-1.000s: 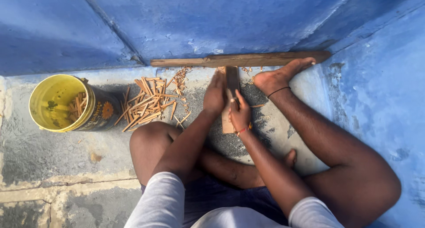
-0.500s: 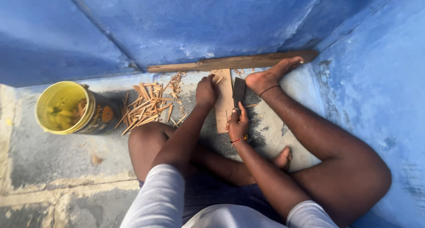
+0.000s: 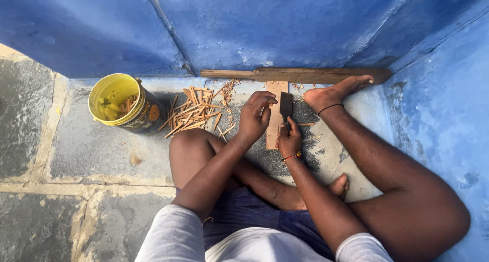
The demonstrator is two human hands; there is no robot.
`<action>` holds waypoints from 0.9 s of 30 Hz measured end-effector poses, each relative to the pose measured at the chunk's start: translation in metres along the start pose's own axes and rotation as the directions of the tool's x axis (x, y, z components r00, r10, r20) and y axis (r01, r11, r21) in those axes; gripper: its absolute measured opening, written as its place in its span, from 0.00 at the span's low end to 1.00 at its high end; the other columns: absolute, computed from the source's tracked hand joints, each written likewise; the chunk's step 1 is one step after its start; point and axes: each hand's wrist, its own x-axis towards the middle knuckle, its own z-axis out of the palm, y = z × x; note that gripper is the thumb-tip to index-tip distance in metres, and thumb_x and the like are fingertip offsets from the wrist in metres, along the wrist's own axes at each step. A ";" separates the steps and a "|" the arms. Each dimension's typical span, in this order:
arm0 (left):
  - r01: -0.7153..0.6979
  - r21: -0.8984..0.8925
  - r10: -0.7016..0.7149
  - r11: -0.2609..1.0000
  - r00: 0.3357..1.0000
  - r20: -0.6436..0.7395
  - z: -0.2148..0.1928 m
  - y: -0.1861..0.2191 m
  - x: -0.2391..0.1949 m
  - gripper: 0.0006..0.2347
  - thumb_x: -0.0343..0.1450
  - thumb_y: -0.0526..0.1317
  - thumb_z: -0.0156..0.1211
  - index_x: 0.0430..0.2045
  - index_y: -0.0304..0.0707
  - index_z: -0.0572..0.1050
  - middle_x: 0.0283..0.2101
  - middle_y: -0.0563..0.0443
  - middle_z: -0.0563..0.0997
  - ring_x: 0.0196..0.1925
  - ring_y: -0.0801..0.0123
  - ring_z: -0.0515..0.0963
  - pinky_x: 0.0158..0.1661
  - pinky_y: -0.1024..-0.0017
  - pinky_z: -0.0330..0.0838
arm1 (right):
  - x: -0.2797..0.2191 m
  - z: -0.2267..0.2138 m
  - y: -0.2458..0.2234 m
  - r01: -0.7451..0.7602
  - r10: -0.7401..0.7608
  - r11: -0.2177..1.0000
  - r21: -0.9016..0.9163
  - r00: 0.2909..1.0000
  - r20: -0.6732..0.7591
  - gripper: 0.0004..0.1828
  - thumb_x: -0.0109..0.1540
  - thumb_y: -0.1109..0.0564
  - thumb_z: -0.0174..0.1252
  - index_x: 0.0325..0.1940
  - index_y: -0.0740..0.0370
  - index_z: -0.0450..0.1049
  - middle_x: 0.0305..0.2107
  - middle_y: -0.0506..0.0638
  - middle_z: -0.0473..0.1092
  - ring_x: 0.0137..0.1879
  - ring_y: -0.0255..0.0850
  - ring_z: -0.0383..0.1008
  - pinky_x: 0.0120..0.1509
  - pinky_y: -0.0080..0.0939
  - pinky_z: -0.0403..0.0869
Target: The person sits on the floor and uses a hand chisel to carve thin strips from a rectangular wooden block. The person repeatedly shaves the wood, creating a pile of shavings on the floor and occasionally placing some into a nearby yellow bucket.
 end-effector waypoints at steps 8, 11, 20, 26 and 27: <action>0.234 -0.437 -0.260 0.869 0.965 0.000 -0.012 0.001 -0.027 0.12 0.74 0.26 0.59 0.50 0.37 0.72 0.45 0.46 0.83 0.48 0.64 0.86 0.50 0.69 0.82 | 0.001 -0.001 0.001 0.036 -0.036 0.999 -0.031 0.999 0.021 0.26 0.68 0.59 0.55 0.72 0.56 0.63 0.19 0.45 0.66 0.16 0.31 0.63 0.17 0.35 0.65; 0.409 -0.758 -0.523 0.507 0.846 0.107 -0.030 0.006 -0.029 0.25 0.71 0.27 0.57 0.63 0.47 0.60 0.41 0.46 0.83 0.44 0.69 0.85 0.45 0.70 0.82 | 0.002 -0.004 0.000 0.049 -0.047 0.996 -0.069 0.998 0.031 0.26 0.69 0.60 0.54 0.72 0.56 0.63 0.20 0.46 0.67 0.17 0.31 0.64 0.18 0.35 0.66; 0.366 -0.930 -0.728 -0.038 0.627 0.276 -0.084 0.006 -0.031 0.13 0.77 0.33 0.54 0.57 0.30 0.69 0.42 0.40 0.83 0.39 0.67 0.87 0.40 0.71 0.85 | 0.001 -0.003 -0.004 0.035 -0.032 0.998 -0.059 0.998 0.051 0.26 0.69 0.60 0.55 0.73 0.56 0.62 0.21 0.46 0.67 0.17 0.31 0.64 0.18 0.35 0.66; 0.344 -0.937 -0.737 -0.068 0.615 0.279 -0.092 -0.006 -0.039 0.11 0.78 0.35 0.56 0.51 0.26 0.72 0.41 0.40 0.84 0.37 0.67 0.87 0.39 0.72 0.85 | -0.004 -0.002 -0.014 0.040 -0.034 0.993 -0.110 0.998 0.059 0.26 0.70 0.60 0.54 0.73 0.57 0.62 0.23 0.47 0.69 0.19 0.31 0.66 0.19 0.35 0.68; 0.348 -0.936 -0.746 -0.055 0.608 0.270 -0.092 -0.007 -0.040 0.11 0.77 0.35 0.56 0.50 0.26 0.72 0.41 0.40 0.84 0.36 0.68 0.87 0.39 0.72 0.85 | -0.004 -0.001 -0.015 0.034 -0.028 0.994 -0.108 0.998 0.055 0.26 0.70 0.60 0.54 0.73 0.57 0.62 0.22 0.47 0.69 0.19 0.31 0.66 0.19 0.35 0.68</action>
